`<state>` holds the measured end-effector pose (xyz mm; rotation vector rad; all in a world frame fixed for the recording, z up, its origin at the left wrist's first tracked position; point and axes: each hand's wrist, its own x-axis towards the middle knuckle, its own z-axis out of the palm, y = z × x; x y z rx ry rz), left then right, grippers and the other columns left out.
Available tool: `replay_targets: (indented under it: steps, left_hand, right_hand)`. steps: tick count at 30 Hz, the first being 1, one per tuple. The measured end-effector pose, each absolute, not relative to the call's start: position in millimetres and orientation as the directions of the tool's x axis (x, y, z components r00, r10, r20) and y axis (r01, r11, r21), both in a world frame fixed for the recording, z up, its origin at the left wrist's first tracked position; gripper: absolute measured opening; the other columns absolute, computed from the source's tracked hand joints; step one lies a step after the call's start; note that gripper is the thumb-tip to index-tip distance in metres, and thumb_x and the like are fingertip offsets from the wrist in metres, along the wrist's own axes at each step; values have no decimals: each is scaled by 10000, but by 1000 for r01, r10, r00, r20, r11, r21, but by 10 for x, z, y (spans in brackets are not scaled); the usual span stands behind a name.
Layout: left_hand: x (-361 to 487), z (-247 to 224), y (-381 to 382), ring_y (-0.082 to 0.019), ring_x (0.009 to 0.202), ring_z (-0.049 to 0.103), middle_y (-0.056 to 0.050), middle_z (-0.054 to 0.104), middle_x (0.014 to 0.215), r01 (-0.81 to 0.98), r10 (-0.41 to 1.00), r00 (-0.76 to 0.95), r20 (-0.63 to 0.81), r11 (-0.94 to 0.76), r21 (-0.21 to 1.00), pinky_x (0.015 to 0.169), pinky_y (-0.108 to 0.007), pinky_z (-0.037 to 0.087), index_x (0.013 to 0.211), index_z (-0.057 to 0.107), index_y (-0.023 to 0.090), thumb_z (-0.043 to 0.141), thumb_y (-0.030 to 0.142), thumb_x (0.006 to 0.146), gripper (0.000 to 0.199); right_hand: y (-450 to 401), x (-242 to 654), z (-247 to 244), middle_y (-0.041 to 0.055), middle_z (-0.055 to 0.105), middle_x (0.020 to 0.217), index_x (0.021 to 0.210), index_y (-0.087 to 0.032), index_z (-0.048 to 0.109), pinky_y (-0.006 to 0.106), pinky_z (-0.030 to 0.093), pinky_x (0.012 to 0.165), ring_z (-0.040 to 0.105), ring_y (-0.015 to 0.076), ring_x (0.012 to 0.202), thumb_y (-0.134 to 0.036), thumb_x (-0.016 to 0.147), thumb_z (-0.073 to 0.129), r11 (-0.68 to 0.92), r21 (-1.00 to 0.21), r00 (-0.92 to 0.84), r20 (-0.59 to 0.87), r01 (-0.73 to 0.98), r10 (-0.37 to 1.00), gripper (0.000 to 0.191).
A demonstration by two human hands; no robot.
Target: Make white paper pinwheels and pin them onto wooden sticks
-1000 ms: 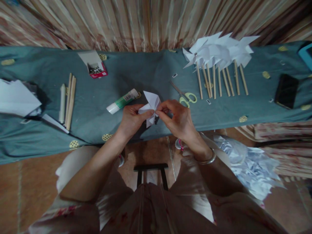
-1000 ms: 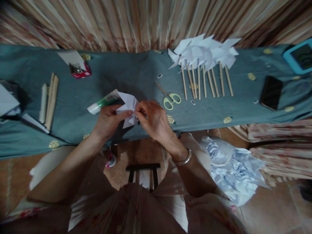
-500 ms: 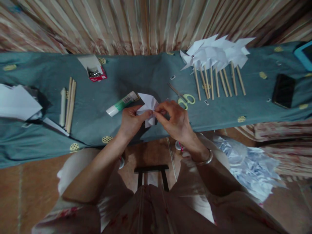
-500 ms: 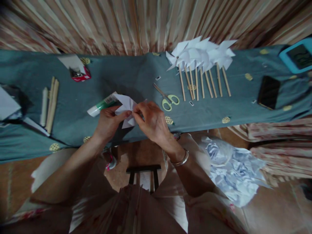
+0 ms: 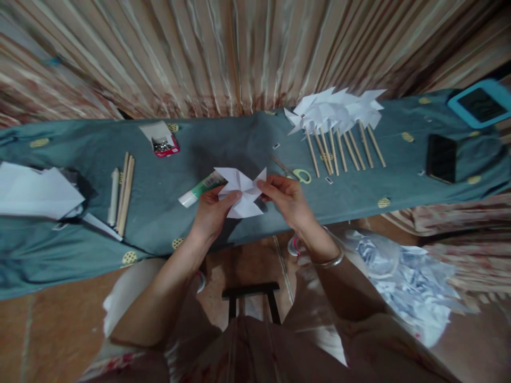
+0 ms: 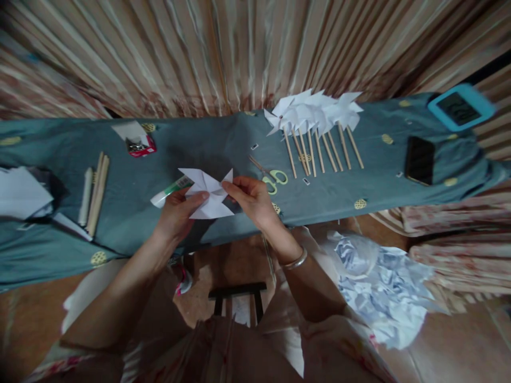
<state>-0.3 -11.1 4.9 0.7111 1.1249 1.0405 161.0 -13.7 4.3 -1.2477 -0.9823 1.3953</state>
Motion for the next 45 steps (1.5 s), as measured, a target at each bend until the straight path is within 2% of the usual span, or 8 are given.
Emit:
replay_targets:
  steps: [7, 12, 15, 19, 21, 26, 38, 45]
  left_hand:
    - [-8, 41, -104, -140, 564, 624, -1, 710, 623, -309, 926, 49, -374, 370, 876, 592, -252, 504, 707, 745, 178, 838, 279, 513, 237]
    - [-8, 36, -112, -136, 580, 630, -16, 734, 687, -299, 923, 41, -382, 376, 877, 597, -248, 500, 728, 745, 165, 851, 284, 506, 274]
    - [-11, 25, -109, -137, 595, 640, -7, 732, 696, -300, 923, 38, -382, 375, 877, 617, -249, 506, 745, 736, 167, 859, 294, 507, 297]
    - [-22, 38, -75, -133, 597, 649, 2, 732, 703, -363, 919, 9, -393, 369, 855, 633, -255, 521, 768, 720, 176, 870, 296, 492, 335]
    - [-29, 61, -53, -136, 589, 651, 4, 726, 682, -392, 914, -5, -405, 371, 842, 625, -255, 521, 776, 714, 172, 874, 296, 481, 358]
    - [-38, 111, -30, -173, 646, 688, -9, 725, 664, -395, 918, -27, -397, 355, 847, 625, -261, 520, 767, 706, 160, 873, 322, 483, 367]
    - [-37, 91, -48, -247, 809, 732, -53, 768, 758, -432, 927, -39, -373, 320, 843, 761, -342, 576, 776, 743, 162, 890, 326, 503, 351]
    - [-33, 68, -51, -259, 849, 728, -65, 766, 761, -435, 936, -33, -350, 302, 848, 776, -349, 574, 757, 746, 162, 896, 334, 507, 339]
  right_hand:
    - [-90, 1597, 33, -36, 608, 587, 612, -220, 669, 238, 418, 533, 513, 90, 548, -476, 626, 816, -230, -937, 53, -252, -263, 966, 295]
    - [-42, 1594, 1, -40, 604, 584, 617, -217, 656, 242, 412, 538, 517, 96, 550, -405, 571, 818, -275, -895, 114, -333, -350, 936, 252]
    - [-6, 1596, -8, -47, 596, 575, 627, -223, 640, 250, 430, 539, 535, 107, 548, -401, 583, 813, -268, -879, 121, -339, -395, 933, 252]
    - [13, 1568, 39, -21, 674, 666, 686, -219, 685, 243, 462, 552, 592, 109, 603, -473, 647, 807, -258, -847, 67, -324, -464, 944, 284]
    - [-3, 1529, 71, -13, 711, 731, 743, -219, 715, 245, 497, 599, 620, 111, 653, -494, 653, 820, -261, -856, 7, -295, -447, 956, 308]
    - [-62, 1389, 72, -37, 738, 779, 784, -225, 721, 273, 554, 736, 659, 119, 721, -386, 544, 907, -286, -872, -149, -247, -397, 958, 344]
    - [-15, 1295, 2, -34, 689, 609, 601, -194, 705, 230, 467, 553, 566, 84, 552, -447, 559, 887, -273, -872, -50, -277, -406, 960, 314]
    - [-21, 1256, -21, -24, 751, 726, 728, -207, 755, 271, 539, 653, 639, 117, 640, -411, 514, 908, -292, -842, -92, -281, -454, 955, 333]
